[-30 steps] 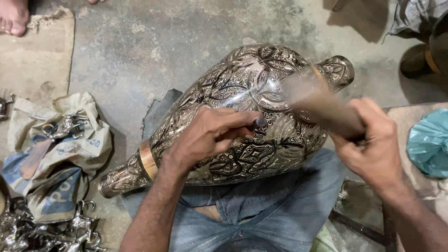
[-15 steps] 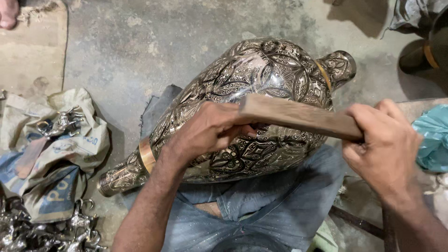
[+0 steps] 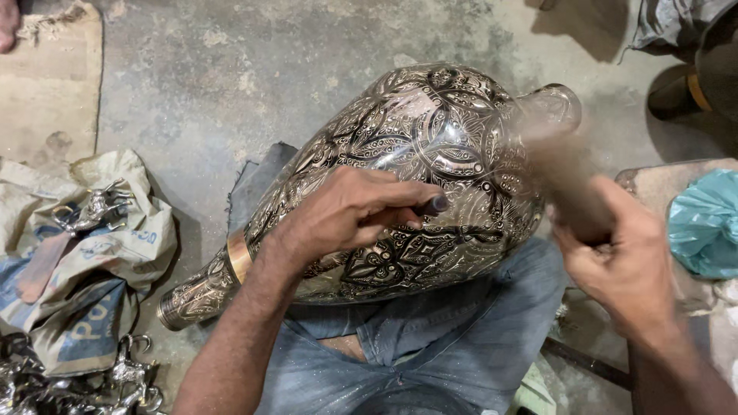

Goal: The person uses a chisel and hammer to engrave intricate floral patterns onto a large metal vase resting on their lap. They repeatedly tap the chisel to create detailed designs on the vase's surface.

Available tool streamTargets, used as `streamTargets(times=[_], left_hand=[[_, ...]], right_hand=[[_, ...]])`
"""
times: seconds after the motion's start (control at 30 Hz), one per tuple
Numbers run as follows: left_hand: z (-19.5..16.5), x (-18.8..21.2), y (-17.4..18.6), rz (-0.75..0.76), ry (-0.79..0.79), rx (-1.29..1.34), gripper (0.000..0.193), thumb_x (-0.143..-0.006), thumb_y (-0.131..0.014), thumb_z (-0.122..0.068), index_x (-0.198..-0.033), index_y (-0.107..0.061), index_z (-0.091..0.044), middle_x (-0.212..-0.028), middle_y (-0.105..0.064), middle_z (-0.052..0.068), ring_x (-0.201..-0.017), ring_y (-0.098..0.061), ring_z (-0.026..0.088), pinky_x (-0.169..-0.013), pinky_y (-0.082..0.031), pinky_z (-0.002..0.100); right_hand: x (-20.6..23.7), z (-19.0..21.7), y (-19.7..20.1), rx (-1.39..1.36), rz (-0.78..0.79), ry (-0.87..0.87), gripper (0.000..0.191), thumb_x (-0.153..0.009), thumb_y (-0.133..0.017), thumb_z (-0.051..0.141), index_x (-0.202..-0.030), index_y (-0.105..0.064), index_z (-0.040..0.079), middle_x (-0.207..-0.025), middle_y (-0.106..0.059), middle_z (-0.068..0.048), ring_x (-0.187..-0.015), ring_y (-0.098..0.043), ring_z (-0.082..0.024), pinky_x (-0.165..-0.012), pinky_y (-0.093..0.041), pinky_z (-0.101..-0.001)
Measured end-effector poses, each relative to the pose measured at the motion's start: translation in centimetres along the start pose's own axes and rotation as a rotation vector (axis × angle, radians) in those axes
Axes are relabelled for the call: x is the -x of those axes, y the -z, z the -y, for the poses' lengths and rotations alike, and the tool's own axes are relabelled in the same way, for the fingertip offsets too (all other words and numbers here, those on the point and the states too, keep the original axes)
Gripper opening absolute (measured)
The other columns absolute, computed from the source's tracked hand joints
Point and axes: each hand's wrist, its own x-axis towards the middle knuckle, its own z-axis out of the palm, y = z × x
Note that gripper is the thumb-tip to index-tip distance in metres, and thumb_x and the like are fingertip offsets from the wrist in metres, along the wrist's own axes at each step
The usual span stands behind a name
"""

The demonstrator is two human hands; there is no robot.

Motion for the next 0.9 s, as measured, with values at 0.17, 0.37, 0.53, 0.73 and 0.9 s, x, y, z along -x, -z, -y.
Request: streamTargets(times=[0.17, 0.37, 0.53, 0.73, 0.9], left_hand=[[-0.4, -0.3, 0.4, 0.016, -0.027, -0.002, 0.029, -0.099, -0.068, -0.013, -0.127, -0.069, -0.019, -0.090, -0.080, -0.002, -0.073, -0.074, 0.009, -0.065, -0.063, 0.027], [-0.1, -0.3, 0.6, 0.001, -0.057, 0.056, 0.028, -0.100, -0.064, -0.008, -0.126, -0.070, -0.017, -0.097, -0.080, 0.002, -0.081, -0.077, 0.010, -0.067, -0.068, 0.025], [-0.6, -0.4, 0.1, -0.071, -0.068, 0.085, 0.029, -0.102, -0.067, -0.010, -0.130, -0.069, -0.015, -0.101, -0.081, 0.003, -0.080, -0.077, 0.010, -0.073, -0.067, 0.027], [-2.7, -1.2, -2.6, -0.278, 0.227, 0.236, 0.031, -0.097, -0.072, -0.013, -0.128, -0.068, -0.013, -0.105, -0.081, 0.004, -0.072, -0.078, 0.010, -0.057, -0.067, 0.025], [-3.4, -1.8, -3.5, -0.297, 0.099, 0.060, 0.034, -0.099, -0.070, -0.004, -0.132, -0.067, -0.011, -0.114, -0.079, 0.009, -0.089, -0.079, 0.015, -0.073, -0.069, 0.029]], right_hand=[[0.0, -0.1, 0.3, 0.114, -0.038, 0.203, 0.031, -0.079, -0.069, 0.000, -0.109, -0.066, 0.004, -0.086, -0.067, -0.005, -0.072, -0.063, -0.015, -0.063, -0.050, -0.0324], [0.6, 0.6, -0.6, -0.103, -0.096, 0.311, 0.017, -0.090, -0.071, 0.003, -0.105, -0.066, 0.009, -0.094, -0.067, -0.009, -0.083, -0.066, -0.022, -0.072, -0.054, -0.0343], [0.8, -0.3, 0.7, 0.548, -0.016, 0.198, 0.033, -0.077, -0.073, 0.012, -0.110, -0.069, 0.011, -0.081, -0.067, -0.010, -0.072, -0.066, -0.026, -0.062, -0.050, -0.0399], [-1.9, -3.0, 3.6, 0.616, 0.420, -0.257, 0.049, -0.086, -0.083, 0.043, -0.121, -0.066, 0.015, -0.064, -0.066, -0.011, -0.055, -0.064, -0.022, -0.054, -0.050, -0.0402], [-1.8, -5.8, 4.7, 0.689, 0.519, -0.234, 0.076, -0.076, -0.084, 0.058, -0.139, -0.060, 0.022, -0.065, -0.066, -0.007, -0.053, -0.064, -0.018, -0.052, -0.051, -0.0353]])
